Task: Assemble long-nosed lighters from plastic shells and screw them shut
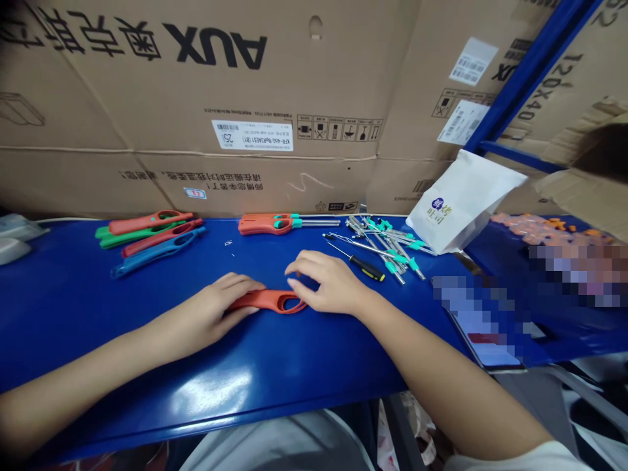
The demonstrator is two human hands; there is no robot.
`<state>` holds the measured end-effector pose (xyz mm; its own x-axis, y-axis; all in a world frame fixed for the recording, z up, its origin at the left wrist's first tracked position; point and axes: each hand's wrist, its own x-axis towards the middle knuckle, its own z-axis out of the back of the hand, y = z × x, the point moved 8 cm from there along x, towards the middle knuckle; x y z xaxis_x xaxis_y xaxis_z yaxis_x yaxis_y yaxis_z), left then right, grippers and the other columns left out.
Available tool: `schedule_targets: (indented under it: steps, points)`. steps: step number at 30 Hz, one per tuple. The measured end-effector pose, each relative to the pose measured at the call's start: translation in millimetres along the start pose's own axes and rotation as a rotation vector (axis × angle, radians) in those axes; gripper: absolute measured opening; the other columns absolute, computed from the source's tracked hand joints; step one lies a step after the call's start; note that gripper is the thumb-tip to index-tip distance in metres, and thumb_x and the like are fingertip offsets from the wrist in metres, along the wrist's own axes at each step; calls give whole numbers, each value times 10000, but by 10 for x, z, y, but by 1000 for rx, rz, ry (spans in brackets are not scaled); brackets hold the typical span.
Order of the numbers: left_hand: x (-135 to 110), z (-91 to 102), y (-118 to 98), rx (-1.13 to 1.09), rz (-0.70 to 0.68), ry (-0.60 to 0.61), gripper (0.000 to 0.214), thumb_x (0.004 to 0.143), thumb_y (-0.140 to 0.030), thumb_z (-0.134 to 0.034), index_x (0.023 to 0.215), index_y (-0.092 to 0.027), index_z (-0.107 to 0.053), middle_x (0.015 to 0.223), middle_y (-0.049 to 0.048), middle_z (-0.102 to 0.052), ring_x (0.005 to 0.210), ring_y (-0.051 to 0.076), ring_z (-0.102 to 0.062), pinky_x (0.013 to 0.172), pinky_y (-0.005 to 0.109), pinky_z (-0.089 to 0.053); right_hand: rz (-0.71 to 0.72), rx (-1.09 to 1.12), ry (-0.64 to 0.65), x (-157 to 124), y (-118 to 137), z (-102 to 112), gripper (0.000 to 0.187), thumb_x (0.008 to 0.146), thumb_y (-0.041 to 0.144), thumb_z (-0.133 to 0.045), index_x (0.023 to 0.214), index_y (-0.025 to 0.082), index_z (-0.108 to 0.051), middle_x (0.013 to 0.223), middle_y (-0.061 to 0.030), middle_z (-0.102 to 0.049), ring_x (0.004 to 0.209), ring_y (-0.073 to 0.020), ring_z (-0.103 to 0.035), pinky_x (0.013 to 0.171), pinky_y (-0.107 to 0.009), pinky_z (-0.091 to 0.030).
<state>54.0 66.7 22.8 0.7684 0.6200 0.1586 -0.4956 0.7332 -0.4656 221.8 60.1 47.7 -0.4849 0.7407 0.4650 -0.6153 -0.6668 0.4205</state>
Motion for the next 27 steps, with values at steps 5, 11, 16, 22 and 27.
schedule_targets:
  steps: [5, 11, 16, 22, 27]
  points:
    - [40, -21, 117, -56, -28, -108, 226, 984, -221, -577, 1201, -172, -618, 1169, 91, -678, 1082, 239, -612, 986, 417, -507, 4, -7, 261, -22, 32, -240, 314, 887, 436, -715, 1090, 214, -628, 1079, -58, -664, 992, -212, -619, 844, -338, -489]
    - [-21, -40, 189, -111, -2, -154, 311, 967, -232, -617, 1274, -186, -595, 1229, 89, -662, 1123, 240, -603, 1009, 425, -493, -67, 3, 306, -16, -43, -258, 308, 874, 402, -742, 1089, 229, -608, 1072, -36, -647, 963, -189, -606, 808, -308, -465]
    - [-37, -46, 200, -120, 6, -158, 316, 959, -224, -627, 1271, -196, -592, 1229, 85, -662, 1122, 244, -602, 1003, 432, -494, -74, -96, 325, -7, 23, -271, 330, 857, 428, -750, 1084, 222, -627, 1048, -39, -664, 938, -207, -614, 792, -329, -458]
    - [-43, -33, 242, -141, 33, -208, 412, 942, -248, -670, 1331, -194, -547, 1279, 88, -657, 1166, 240, -617, 1035, 430, -502, -22, -162, 230, 7, 70, -235, 222, 1020, 319, -519, 1072, 201, -700, 988, -54, -729, 911, -205, -651, 806, -346, -480]
    - [-54, -15, 280, -140, 69, -253, 587, 904, -245, -715, 1431, -224, -460, 1373, 89, -601, 1258, 237, -590, 1091, 414, -488, -229, -61, -97, -16, -128, 45, 175, 974, 270, -585, 1014, 195, -737, 913, -38, -773, 727, -149, -667, 701, -285, -505]
